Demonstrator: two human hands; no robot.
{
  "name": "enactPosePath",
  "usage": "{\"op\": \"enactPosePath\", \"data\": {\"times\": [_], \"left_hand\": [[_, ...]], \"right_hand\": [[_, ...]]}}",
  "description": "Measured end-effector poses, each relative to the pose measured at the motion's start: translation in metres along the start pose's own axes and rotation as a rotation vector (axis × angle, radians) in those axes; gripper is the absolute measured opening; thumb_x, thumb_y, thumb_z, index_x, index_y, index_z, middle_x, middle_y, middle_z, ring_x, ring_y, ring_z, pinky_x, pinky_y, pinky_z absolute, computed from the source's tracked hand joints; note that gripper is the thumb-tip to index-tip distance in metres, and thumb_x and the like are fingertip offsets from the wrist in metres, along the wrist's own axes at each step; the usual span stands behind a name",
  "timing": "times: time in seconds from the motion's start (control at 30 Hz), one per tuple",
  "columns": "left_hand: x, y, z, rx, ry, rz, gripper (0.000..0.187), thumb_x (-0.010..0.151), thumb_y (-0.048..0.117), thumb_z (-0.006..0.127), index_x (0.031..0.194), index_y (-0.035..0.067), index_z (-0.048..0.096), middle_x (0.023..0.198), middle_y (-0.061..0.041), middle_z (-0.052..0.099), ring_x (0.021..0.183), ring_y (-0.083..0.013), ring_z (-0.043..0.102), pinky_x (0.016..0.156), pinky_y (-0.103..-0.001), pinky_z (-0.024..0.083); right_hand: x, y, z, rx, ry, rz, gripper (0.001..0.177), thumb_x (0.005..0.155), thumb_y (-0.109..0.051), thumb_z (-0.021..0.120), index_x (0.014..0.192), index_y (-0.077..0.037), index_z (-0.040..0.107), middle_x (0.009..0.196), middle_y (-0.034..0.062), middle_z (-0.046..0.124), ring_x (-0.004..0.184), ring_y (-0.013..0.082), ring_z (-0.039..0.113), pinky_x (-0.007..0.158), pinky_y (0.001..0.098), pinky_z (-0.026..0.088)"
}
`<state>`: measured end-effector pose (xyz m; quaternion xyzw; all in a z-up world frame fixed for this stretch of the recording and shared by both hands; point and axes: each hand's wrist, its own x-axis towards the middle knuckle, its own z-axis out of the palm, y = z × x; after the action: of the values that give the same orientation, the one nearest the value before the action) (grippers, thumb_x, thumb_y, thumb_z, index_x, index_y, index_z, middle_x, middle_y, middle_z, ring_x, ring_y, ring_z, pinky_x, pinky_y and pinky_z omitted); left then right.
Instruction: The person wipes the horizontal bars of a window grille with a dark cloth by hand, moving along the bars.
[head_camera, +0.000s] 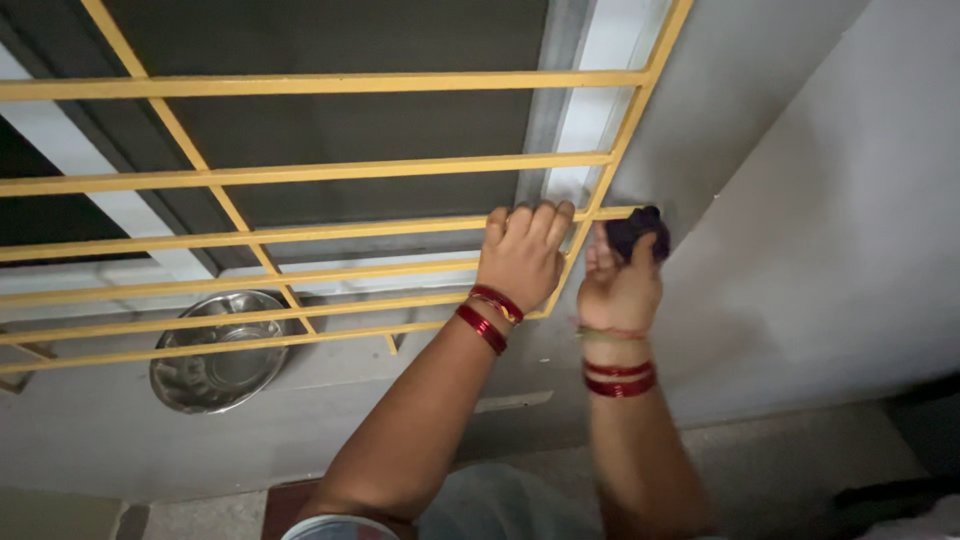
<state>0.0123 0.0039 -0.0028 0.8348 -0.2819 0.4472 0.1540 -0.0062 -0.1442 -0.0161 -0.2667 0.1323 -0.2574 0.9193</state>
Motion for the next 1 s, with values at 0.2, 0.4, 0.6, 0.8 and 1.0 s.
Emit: {"op": "enactPosePath", "data": {"times": [0.2,0.4,0.6,0.8,1.0], "left_hand": [[0.000,0.001,0.003,0.026,0.025,-0.016,0.054,0.084,0.023,0.067,0.137,0.014,0.058,0.115,-0.001,0.060,0.106,-0.0202,0.054,0.104,-0.045,0.037],[0.000,0.004,0.002,-0.015,0.017,-0.031,0.054,0.082,0.023,0.066,0.134,0.013,0.059,0.112,-0.003,0.059,0.106,-0.0219,0.055,0.102,-0.045,0.036],[-0.002,0.008,0.001,0.002,0.025,-0.054,0.052,0.083,0.021,0.066,0.134,0.013,0.059,0.108,-0.003,0.058,0.105,-0.0216,0.055,0.104,-0.045,0.036],[-0.001,0.009,0.005,-0.022,0.035,-0.079,0.052,0.082,0.020,0.066,0.132,0.012,0.060,0.108,-0.004,0.058,0.104,-0.0218,0.055,0.104,-0.046,0.036],[-0.003,0.004,0.014,0.068,0.085,-0.019,0.048,0.085,0.019,0.064,0.133,0.014,0.060,0.110,-0.003,0.059,0.106,-0.0219,0.055,0.103,-0.044,0.036]], "right_hand": [[0.027,0.012,-0.001,0.190,-0.572,0.064,0.044,0.114,-0.045,0.054,0.123,-0.003,0.064,0.101,0.0057,0.070,0.078,0.0158,0.058,0.067,0.0282,0.045],[0.024,0.032,-0.018,-0.273,-0.174,-0.191,0.023,0.113,-0.024,0.056,0.129,-0.011,0.065,0.095,0.0000,0.060,0.067,0.0096,0.046,0.059,0.0258,0.038],[0.041,-0.002,-0.001,0.182,-0.034,0.081,0.029,0.099,-0.018,0.047,0.117,-0.003,0.063,0.104,0.0068,0.071,0.093,0.0193,0.068,0.085,0.0339,0.056],[0.027,0.021,-0.020,-0.071,-0.164,-0.065,0.019,0.098,-0.004,0.053,0.115,-0.007,0.063,0.106,0.0051,0.069,0.093,0.0177,0.067,0.083,0.0328,0.054],[0.036,0.014,-0.033,-0.129,-0.042,-0.031,0.022,0.097,-0.009,0.045,0.111,-0.010,0.062,0.101,0.0058,0.067,0.087,0.0224,0.066,0.074,0.0401,0.048]]}}
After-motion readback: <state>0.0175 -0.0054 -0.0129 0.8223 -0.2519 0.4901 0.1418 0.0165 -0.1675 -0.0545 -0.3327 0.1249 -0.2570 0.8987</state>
